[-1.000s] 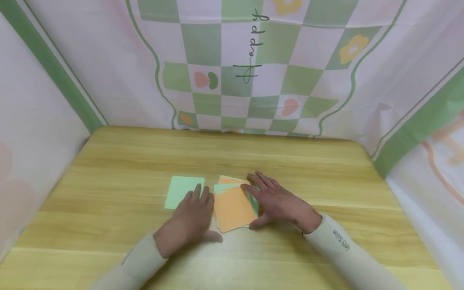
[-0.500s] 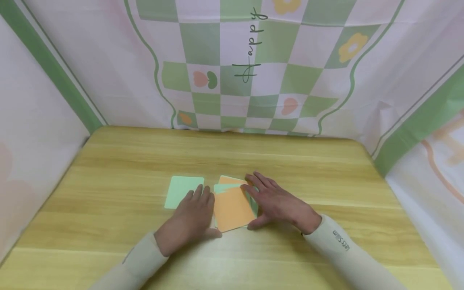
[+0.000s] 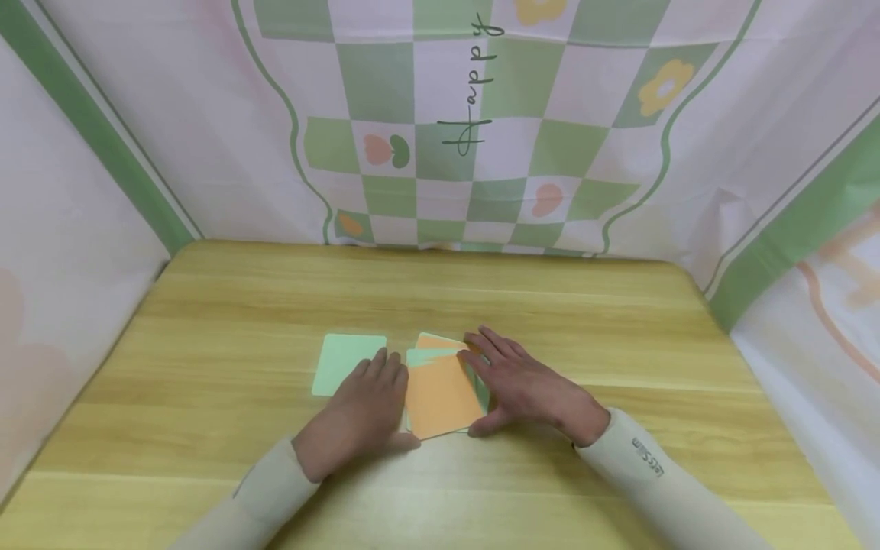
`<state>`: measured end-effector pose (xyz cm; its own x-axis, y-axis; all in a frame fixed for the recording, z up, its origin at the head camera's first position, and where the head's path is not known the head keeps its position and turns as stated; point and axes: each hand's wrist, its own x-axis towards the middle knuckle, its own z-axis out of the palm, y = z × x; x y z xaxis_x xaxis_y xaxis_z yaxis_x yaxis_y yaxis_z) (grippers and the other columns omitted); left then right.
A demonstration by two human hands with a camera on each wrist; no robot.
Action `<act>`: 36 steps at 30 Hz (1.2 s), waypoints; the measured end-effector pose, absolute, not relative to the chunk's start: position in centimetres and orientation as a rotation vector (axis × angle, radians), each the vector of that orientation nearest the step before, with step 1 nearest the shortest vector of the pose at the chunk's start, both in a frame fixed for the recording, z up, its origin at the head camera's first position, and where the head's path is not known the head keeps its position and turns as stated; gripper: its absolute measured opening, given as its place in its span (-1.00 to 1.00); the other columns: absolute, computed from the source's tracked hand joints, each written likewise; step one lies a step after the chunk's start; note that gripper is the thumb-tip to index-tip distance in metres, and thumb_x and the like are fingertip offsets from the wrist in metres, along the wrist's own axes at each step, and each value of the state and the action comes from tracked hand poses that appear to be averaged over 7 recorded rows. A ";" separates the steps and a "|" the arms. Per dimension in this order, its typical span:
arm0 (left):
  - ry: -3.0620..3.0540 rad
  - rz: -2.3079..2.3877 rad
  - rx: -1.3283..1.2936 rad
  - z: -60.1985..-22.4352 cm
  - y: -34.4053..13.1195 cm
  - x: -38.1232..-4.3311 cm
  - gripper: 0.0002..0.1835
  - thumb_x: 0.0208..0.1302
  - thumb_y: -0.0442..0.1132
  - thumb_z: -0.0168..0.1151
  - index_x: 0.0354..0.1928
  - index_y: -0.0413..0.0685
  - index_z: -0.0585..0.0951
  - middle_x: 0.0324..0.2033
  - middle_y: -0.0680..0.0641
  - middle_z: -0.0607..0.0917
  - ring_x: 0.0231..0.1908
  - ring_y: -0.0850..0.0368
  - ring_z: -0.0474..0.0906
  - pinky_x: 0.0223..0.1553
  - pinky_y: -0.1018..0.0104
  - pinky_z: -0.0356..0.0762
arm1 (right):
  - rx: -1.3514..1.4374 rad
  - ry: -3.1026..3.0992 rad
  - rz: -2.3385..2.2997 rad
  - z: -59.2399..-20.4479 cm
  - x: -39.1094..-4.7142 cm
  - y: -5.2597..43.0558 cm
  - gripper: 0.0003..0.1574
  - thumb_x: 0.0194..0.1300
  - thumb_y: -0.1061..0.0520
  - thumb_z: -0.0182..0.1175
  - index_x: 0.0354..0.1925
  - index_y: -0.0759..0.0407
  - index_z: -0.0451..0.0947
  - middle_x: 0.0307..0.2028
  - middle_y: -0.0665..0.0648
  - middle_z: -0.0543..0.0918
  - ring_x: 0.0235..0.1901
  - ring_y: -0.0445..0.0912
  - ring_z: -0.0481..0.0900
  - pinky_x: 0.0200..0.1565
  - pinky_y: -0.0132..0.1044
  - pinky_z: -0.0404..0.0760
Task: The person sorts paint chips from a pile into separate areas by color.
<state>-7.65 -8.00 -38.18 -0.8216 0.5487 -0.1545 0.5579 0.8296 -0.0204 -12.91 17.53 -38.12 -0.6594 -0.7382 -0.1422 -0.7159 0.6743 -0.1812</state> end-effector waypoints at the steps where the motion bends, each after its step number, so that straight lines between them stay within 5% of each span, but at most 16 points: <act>1: 2.866 -0.093 0.871 -38.1 -8.0 -7.7 0.10 0.01 0.44 0.13 0.30 -0.39 0.23 0.28 -0.34 0.25 0.31 -0.27 0.09 0.26 -0.02 0.16 | -1.180 2.686 -0.161 -38.1 -12.9 17.5 0.33 -0.14 -0.52 0.27 0.39 0.16 0.10 0.42 0.22 -0.01 0.40 0.15 -0.21 0.29 0.15 0.04; 27: 2.881 -0.127 0.998 -37.1 -7.3 -8.9 0.05 -0.02 0.44 0.15 0.23 -0.34 0.27 0.26 -0.30 0.29 0.29 -0.22 0.16 0.24 -0.02 0.21 | -1.132 2.762 -0.167 -37.0 -12.3 18.9 0.37 -0.18 -0.57 0.24 0.39 0.18 0.10 0.42 0.22 0.00 0.40 0.12 -0.21 0.32 0.10 -0.01; 36: 2.883 -0.164 1.134 -37.0 -5.9 -10.4 -0.07 -0.06 0.47 0.16 0.02 -0.28 0.41 0.11 -0.24 0.43 0.17 -0.15 0.34 0.15 0.04 0.36 | -1.150 2.797 -0.219 -37.0 -12.4 20.8 0.33 -0.16 -0.55 0.26 0.35 0.23 0.17 0.38 0.26 0.09 0.39 0.17 -0.14 0.31 0.10 0.02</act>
